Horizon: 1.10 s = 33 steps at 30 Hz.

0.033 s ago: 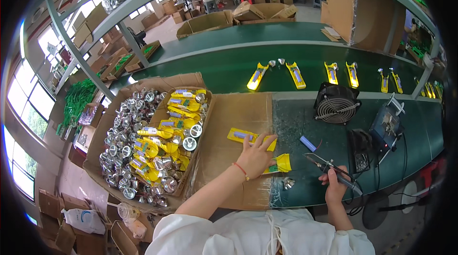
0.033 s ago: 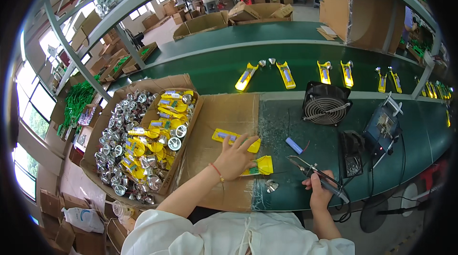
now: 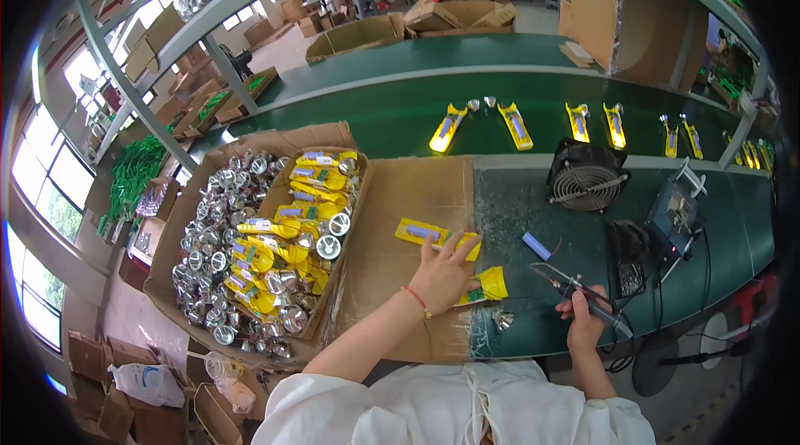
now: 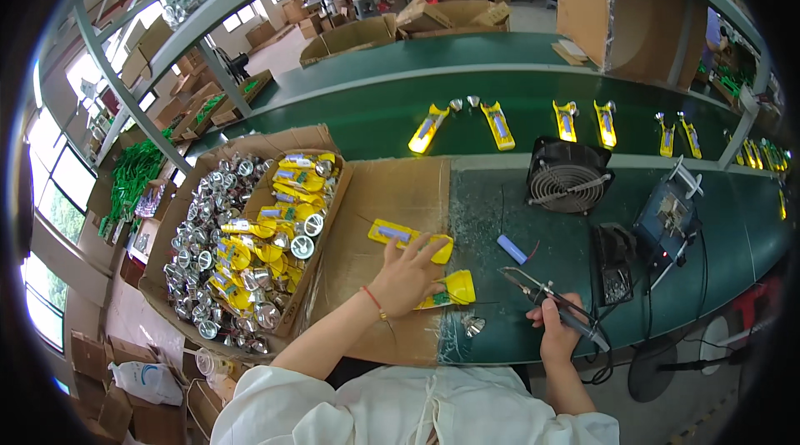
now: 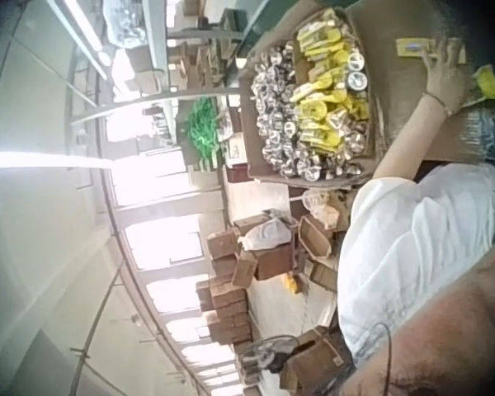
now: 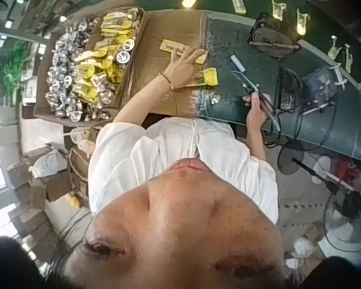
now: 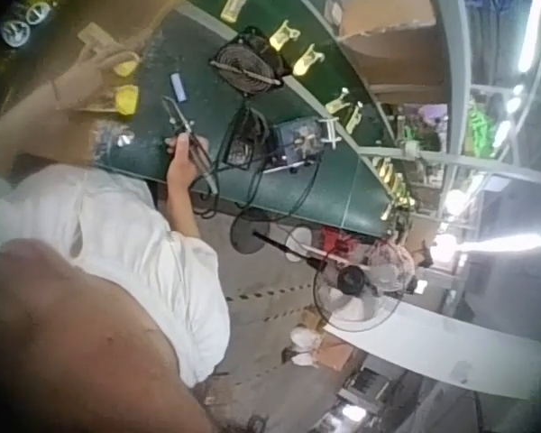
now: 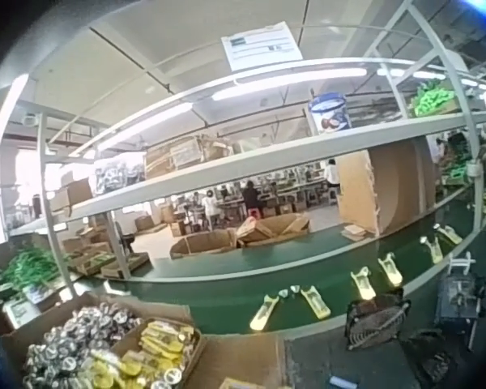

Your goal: Soldering electronic components and wires within small yellow plastic housings at an assembly station.

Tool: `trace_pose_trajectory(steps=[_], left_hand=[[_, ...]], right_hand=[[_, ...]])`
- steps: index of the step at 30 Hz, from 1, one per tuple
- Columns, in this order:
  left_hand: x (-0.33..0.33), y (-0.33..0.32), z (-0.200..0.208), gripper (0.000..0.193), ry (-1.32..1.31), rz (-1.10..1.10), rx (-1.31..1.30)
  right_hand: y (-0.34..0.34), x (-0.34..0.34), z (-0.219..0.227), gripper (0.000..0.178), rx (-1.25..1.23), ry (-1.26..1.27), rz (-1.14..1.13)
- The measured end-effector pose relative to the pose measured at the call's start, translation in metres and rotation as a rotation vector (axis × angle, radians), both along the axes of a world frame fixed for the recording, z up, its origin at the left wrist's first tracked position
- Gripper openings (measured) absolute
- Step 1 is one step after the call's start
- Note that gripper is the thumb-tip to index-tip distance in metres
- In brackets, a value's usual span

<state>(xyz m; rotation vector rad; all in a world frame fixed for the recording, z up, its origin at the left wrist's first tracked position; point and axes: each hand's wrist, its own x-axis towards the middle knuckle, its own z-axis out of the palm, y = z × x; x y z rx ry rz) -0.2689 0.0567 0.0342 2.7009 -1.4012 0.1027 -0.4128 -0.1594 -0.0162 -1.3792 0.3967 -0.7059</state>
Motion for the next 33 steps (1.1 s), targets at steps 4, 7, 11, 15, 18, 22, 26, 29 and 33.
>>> trace_pose_trajectory(steps=[4, 7, 11, 15, 18, 22, 26, 29, 33], left_hand=[[-0.001, 0.022, -0.005, 0.027, -0.058, 0.023, 0.015], [0.000, 0.031, 0.008, 0.024, 0.067, 0.008, -0.005], [0.001, 0.038, 0.000, 0.026, 0.161, 0.029, -0.079], [0.030, 0.046, -0.009, 0.040, 0.097, 0.173, -0.267], [0.061, 0.043, -0.022, 0.039, -0.121, 0.125, -0.198], [0.072, 0.031, -0.026, 0.044, 0.090, 0.154, -0.044], [0.044, 0.025, -0.022, 0.044, 0.155, 0.151, -0.063], [0.034, 0.021, -0.015, 0.040, 0.041, 0.183, -0.115], [0.035, -0.002, -0.019, 0.028, 0.117, 0.388, -0.257]], right_hand=[[0.000, 0.001, -0.004, 0.014, 0.017, -0.002, 0.014], [0.001, 0.002, -0.006, 0.013, 0.025, 0.021, 0.042], [-0.002, 0.002, -0.003, 0.013, 0.056, 0.007, 0.051], [-0.007, 0.003, -0.010, 0.014, 0.072, -0.008, 0.050], [-0.003, 0.005, -0.006, 0.013, 0.065, 0.008, 0.064], [0.001, 0.006, -0.005, 0.012, 0.058, -0.036, 0.065], [-0.002, 0.007, -0.002, 0.011, 0.073, -0.022, 0.048], [0.001, 0.018, 0.000, 0.013, 0.061, -0.045, 0.037], [0.017, 0.035, 0.003, 0.015, 0.047, -0.058, 0.088]])
